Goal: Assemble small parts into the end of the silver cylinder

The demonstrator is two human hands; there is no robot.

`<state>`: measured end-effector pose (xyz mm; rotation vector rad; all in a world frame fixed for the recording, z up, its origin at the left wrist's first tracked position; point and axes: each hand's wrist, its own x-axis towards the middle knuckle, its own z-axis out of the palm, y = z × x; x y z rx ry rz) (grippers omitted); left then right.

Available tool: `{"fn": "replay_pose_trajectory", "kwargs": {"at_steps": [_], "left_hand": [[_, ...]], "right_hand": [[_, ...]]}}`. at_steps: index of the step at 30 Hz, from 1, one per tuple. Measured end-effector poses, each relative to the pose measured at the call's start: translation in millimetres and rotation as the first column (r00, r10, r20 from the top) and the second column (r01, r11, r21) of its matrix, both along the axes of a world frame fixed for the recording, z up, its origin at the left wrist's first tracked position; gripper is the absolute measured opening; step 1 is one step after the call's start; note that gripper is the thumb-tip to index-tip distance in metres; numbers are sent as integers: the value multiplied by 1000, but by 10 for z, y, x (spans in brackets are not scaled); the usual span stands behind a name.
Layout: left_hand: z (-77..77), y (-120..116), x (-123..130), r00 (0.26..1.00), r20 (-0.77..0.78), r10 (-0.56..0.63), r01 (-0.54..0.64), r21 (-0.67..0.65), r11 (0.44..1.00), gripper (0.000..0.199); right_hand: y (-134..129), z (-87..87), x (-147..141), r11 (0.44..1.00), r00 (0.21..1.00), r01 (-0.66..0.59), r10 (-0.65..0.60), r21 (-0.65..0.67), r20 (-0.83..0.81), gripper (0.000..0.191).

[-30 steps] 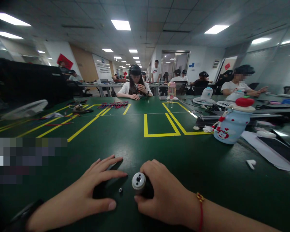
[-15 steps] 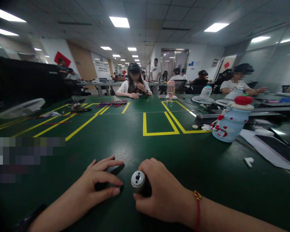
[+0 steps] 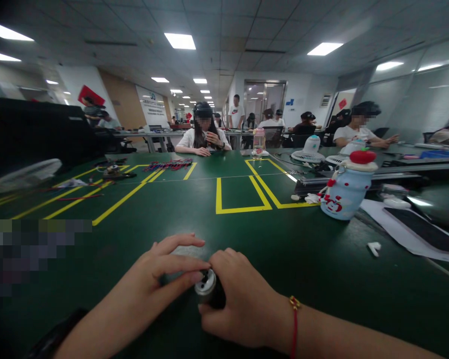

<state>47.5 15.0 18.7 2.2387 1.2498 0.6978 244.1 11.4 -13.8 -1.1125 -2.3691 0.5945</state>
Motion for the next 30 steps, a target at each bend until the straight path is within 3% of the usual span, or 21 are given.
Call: {"fn": "replay_pose_trajectory", "kwargs": {"at_steps": [12,19,23,26,30], "left_hand": [[-27,-10,-13,994,98,-56,55,19,998,23],[-23,-19,3,988,101,-119,124,-46,991,28],[-65,-46,-81,981,169,-92,119,-158,980,36],[-121,-38,-251,994,105,-38,56,-177,983,42],[-216,-8,-531,992,-118,-32,9,-187,982,57]], "right_hand": [[-2,5,-8,1000,1000,9,-9,7,-7,28],[-14,-3,-12,1000,1000,5,-5,18,-15,24],[-17,28,-3,1000,1000,15,-15,-4,-7,27],[-22,56,1,999,999,33,-33,-16,1,28],[-37,65,5,999,999,31,-31,-15,-4,31]]}}
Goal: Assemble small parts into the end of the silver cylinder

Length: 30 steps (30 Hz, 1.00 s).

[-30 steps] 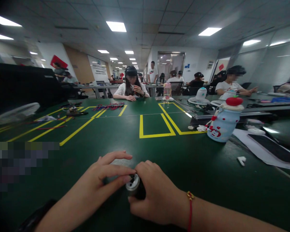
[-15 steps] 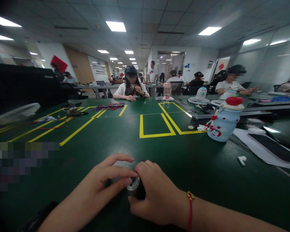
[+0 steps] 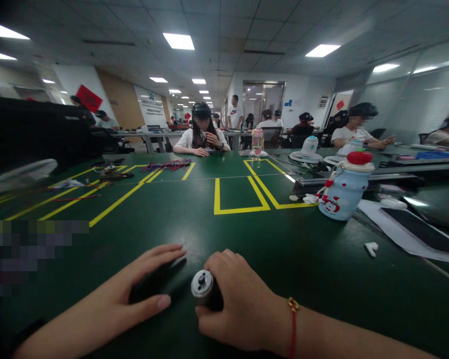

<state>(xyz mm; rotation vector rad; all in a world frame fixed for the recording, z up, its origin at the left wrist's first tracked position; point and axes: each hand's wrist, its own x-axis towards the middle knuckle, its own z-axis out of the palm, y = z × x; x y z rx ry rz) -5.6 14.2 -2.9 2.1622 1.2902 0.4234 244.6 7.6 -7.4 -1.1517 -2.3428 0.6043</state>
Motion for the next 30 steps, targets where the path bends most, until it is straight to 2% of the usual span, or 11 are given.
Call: {"fn": "replay_pose_trajectory", "kwargs": {"at_steps": [2,5,19,22,25,28,30], "left_hand": [[-48,-2,-94,993,-118,-30,30,3,1000,68],[-99,-21,-140,974,-216,-68,76,27,997,71],[-72,-32,-109,978,-191,-88,97,37,995,69],[-74,-30,-34,991,-122,-51,58,52,997,65],[-28,-21,144,997,82,6,-12,68,998,42],[76,-15,364,959,283,-27,6,73,997,24],[149,-17,486,941,336,-47,20,82,996,19]], "right_hand": [[-3,-1,1,1000,1000,-2,2,-6,1,31],[2,5,-1,1000,1000,-7,7,-18,4,31],[-2,-2,-10,1000,1000,-1,1,-3,7,30],[1,-19,-13,1000,1000,-1,1,16,6,29],[-1,-31,-11,1000,1000,-5,5,27,15,27],[3,-42,-8,1000,999,-18,17,25,30,27],[15,-53,-8,999,999,-21,20,33,32,25]]}}
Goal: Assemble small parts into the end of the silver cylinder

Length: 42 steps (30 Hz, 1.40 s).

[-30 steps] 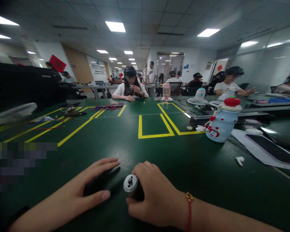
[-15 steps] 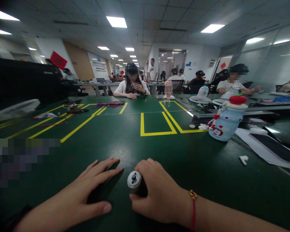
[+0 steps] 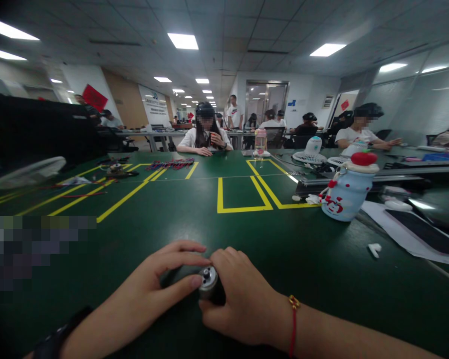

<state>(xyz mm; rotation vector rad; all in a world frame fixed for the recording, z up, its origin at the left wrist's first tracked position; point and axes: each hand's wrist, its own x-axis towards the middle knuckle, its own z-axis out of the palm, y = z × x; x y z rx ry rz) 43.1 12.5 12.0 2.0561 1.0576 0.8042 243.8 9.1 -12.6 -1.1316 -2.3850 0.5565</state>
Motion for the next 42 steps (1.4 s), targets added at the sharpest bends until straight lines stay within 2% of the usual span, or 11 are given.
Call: {"fn": "replay_pose_trajectory", "kwargs": {"at_steps": [5,8,10,14,17,20,24,26,31,36,42], "left_hand": [[99,5,120,999,42,17,-17,-11,1000,13],[102,33,49,992,111,65,-65,-7,998,12],[64,57,-56,991,99,91,-92,2,996,11],[-146,90,-311,989,-125,76,-74,17,997,14],[-324,99,-425,931,-343,123,-94,102,990,17],[-398,95,-432,878,-457,145,-85,151,985,19],[-383,84,-402,859,-489,147,-74,166,983,19],[-366,83,-433,859,-495,131,-66,146,987,25],[-282,95,-641,866,-496,57,-38,47,998,79],[-182,81,-727,793,-609,-14,-15,-44,999,76],[-171,52,-704,805,-594,-10,-19,-43,999,76]], "right_hand": [[25,-11,-4,1000,1000,-19,19,2,-6,24],[13,6,0,1000,1000,-8,9,-16,3,26],[1,21,4,1000,1000,-3,3,-23,2,26],[-3,41,4,1000,1000,4,-4,-20,-9,29],[2,43,-1,1000,1000,8,-9,-26,-6,31],[-1,38,-3,999,1000,20,-20,-37,-1,31],[-11,25,3,999,1000,23,-23,-49,-1,32],[-11,21,7,999,1000,15,-15,-43,-3,32],[-4,35,8,999,1000,13,-13,-44,-4,31],[-5,51,6,998,1000,14,-14,-57,-8,32],[-21,59,5,998,1000,12,-13,-64,-14,32]]}}
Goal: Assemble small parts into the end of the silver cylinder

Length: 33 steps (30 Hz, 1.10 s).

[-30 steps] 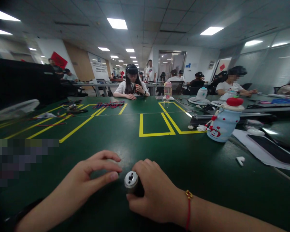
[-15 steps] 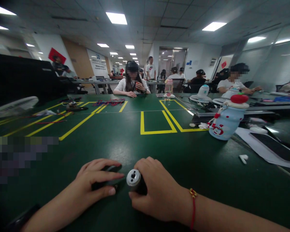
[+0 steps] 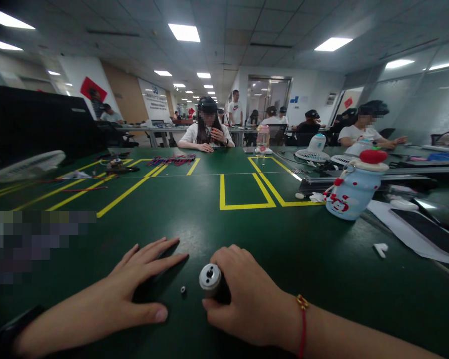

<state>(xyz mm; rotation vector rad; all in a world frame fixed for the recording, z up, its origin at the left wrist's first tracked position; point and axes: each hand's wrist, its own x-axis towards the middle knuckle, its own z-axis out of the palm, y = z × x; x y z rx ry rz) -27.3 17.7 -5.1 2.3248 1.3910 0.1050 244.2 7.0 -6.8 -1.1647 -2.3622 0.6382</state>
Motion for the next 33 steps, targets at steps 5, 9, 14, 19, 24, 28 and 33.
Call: {"fn": "replay_pose_trajectory", "kwargs": {"at_steps": [5,9,14,19,24,28,33], "left_hand": [[-79,-5,62,994,109,-9,-2,99,995,45],[-117,-5,143,985,171,-38,12,152,988,33],[-113,-7,192,984,176,-17,-9,144,990,25],[-70,-16,289,985,170,5,-31,150,988,14],[-65,-22,310,983,185,-2,-26,146,989,15],[-85,-33,234,978,206,-11,-12,107,994,24],[-59,-55,221,971,240,7,-22,62,998,27]], "right_hand": [[14,-13,2,1000,1000,1,-1,17,-7,31],[16,-26,-2,999,1000,-1,2,32,-2,30],[9,-31,-11,999,1000,2,-2,32,-1,31],[21,-26,-10,1000,1000,3,-3,28,-9,32],[8,-25,-2,999,1000,5,-4,42,-4,32],[8,-18,-4,999,1000,3,-3,41,3,31],[29,-10,-14,999,1000,-5,5,47,-3,30]]}}
